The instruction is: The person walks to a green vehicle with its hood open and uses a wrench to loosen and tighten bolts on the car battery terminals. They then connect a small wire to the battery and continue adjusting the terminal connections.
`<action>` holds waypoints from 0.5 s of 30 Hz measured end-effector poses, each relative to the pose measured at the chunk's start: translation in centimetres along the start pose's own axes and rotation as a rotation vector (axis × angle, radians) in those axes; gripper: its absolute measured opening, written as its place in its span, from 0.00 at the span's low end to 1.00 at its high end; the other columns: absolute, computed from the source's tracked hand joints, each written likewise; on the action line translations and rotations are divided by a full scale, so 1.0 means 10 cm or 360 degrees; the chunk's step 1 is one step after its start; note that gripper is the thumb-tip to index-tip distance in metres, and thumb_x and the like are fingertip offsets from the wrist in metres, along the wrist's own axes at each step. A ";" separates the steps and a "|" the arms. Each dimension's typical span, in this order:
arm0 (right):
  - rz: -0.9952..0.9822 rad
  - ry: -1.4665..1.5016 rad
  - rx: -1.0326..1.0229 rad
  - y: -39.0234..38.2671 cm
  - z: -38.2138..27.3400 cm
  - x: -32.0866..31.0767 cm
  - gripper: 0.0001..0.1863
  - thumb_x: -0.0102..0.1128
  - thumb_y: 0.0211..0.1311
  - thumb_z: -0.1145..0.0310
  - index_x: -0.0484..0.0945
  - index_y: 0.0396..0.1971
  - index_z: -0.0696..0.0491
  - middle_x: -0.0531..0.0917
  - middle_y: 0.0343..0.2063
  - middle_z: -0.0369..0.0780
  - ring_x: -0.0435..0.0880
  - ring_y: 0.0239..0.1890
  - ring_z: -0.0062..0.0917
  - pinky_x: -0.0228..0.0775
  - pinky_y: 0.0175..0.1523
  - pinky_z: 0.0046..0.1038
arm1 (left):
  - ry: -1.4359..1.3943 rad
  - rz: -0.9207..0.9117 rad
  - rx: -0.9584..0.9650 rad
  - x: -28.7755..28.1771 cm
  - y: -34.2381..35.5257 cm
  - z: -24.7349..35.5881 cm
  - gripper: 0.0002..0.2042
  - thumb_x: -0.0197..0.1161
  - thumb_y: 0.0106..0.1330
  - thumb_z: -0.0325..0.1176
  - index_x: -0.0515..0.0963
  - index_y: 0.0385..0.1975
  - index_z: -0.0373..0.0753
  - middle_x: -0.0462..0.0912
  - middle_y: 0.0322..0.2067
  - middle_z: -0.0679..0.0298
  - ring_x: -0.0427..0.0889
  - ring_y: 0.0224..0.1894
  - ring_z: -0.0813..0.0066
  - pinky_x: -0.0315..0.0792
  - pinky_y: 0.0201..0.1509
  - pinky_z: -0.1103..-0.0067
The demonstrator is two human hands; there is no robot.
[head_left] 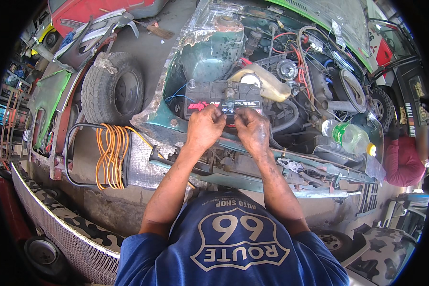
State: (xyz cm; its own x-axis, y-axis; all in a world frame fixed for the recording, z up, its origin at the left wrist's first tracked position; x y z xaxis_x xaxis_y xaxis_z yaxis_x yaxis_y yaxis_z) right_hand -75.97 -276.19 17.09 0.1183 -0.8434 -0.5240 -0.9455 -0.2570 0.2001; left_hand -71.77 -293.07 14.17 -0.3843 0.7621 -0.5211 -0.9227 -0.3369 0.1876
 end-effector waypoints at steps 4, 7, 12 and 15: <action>-0.0017 0.0004 0.0031 0.00 0.02 0.01 0.06 0.67 0.64 0.75 0.86 0.39 0.60 0.90 0.35 0.48 0.91 0.35 0.37 0.81 0.43 0.36 | 0.0002 0.0002 -0.0017 0.01 0.00 -0.01 0.09 0.75 0.62 0.29 0.81 0.28 0.33 0.84 0.19 0.56 0.83 0.19 0.71 0.74 0.26 0.72; -0.0011 -0.0015 0.0004 0.01 0.01 0.01 0.06 0.68 0.64 0.74 0.86 0.39 0.60 0.90 0.36 0.48 0.91 0.34 0.37 0.81 0.42 0.36 | 0.0025 0.0012 -0.0006 0.00 0.00 0.00 0.09 0.75 0.62 0.29 0.81 0.28 0.33 0.84 0.19 0.56 0.83 0.19 0.70 0.75 0.27 0.72; -0.0024 -0.0028 0.0028 0.01 0.02 0.02 0.07 0.68 0.65 0.74 0.86 0.40 0.59 0.90 0.35 0.47 0.91 0.34 0.37 0.81 0.42 0.36 | 0.0035 -0.0013 -0.0059 0.00 0.01 0.01 0.09 0.75 0.62 0.31 0.82 0.29 0.34 0.85 0.21 0.54 0.86 0.22 0.62 0.77 0.30 0.69; -0.0029 -0.0024 0.0047 0.02 0.03 0.03 0.07 0.68 0.65 0.74 0.86 0.40 0.59 0.90 0.36 0.48 0.91 0.34 0.37 0.81 0.42 0.36 | 0.0027 -0.0058 -0.0145 0.00 0.01 -0.02 0.10 0.74 0.62 0.35 0.83 0.29 0.36 0.87 0.23 0.52 0.89 0.27 0.52 0.80 0.35 0.64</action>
State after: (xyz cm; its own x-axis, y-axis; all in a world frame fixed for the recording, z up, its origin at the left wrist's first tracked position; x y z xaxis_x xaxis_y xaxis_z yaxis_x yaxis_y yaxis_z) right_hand -76.19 -276.32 16.68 0.1312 -0.8316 -0.5397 -0.9518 -0.2578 0.1659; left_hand -71.87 -293.17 14.02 -0.3494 0.7653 -0.5405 -0.9288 -0.3588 0.0924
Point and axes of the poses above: each hand's wrist, its own y-axis towards the middle knuckle, its own x-axis out of the palm, z = x × y, the point moved 7 cm from there along y, towards the middle knuckle
